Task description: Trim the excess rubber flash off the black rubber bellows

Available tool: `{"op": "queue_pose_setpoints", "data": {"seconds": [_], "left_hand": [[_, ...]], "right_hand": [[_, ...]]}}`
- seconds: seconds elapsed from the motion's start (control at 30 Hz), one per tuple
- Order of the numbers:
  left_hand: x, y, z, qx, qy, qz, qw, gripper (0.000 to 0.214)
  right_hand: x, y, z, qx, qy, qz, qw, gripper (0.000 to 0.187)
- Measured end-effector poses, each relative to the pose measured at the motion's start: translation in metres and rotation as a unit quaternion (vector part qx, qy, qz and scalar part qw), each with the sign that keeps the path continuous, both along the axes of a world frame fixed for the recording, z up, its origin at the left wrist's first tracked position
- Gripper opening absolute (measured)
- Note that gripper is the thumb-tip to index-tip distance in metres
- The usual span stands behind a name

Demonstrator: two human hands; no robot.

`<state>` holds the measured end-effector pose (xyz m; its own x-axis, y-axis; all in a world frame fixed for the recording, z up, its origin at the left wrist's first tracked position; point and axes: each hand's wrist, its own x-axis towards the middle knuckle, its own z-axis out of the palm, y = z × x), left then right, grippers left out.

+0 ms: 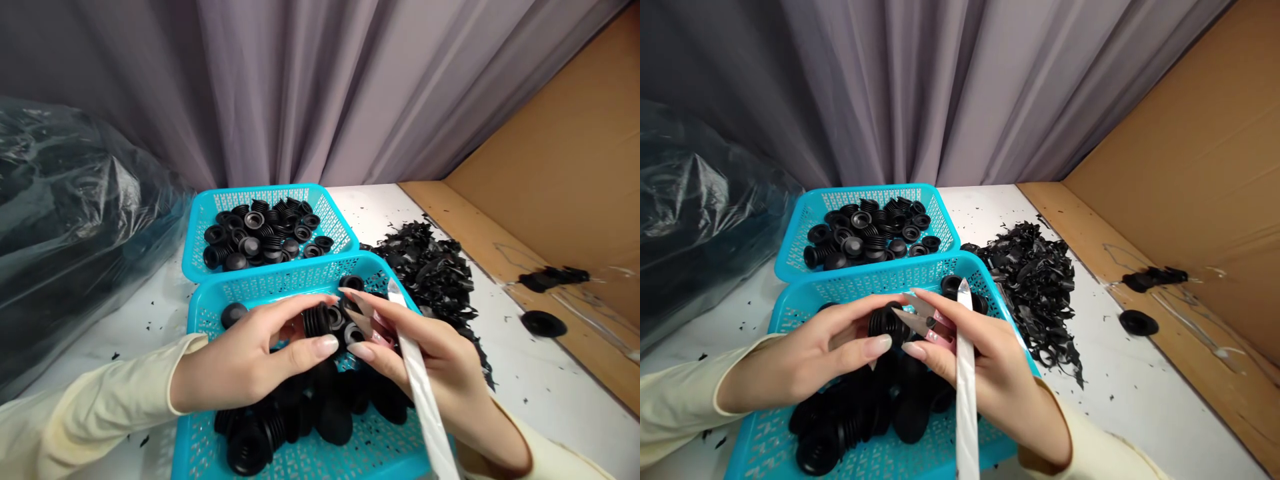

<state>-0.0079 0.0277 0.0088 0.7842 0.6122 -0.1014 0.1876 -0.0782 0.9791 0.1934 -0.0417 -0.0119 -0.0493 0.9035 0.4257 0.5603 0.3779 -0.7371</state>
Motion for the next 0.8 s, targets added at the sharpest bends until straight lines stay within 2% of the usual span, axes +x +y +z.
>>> {"op": "queue_pose_setpoints", "data": {"seconds": [0.2,0.37,0.53,0.8], "left_hand": [[-0.0011,-0.0005,-0.0007,0.014,0.022,-0.002,1.000,0.035],[-0.0013,-0.0005,-0.0029,-0.009,0.023,0.018,1.000,0.050],[0.0006,0.0021,-0.0014,0.078,0.030,0.015,0.996,0.028],[-0.0009,-0.0003,-0.0017,0.155,0.041,0.030,0.987,0.031]], "right_hand": [[-0.0004,0.0007,-0.0002,0.019,0.023,0.012,0.999,0.036],[-0.0037,-0.0002,0.0016,0.012,0.044,0.022,0.999,0.023],[-0.0055,0.0008,0.0018,0.024,0.005,0.027,0.999,0.021],[-0.0061,0.0040,0.0060,0.039,-0.029,0.061,0.997,0.017]]}}
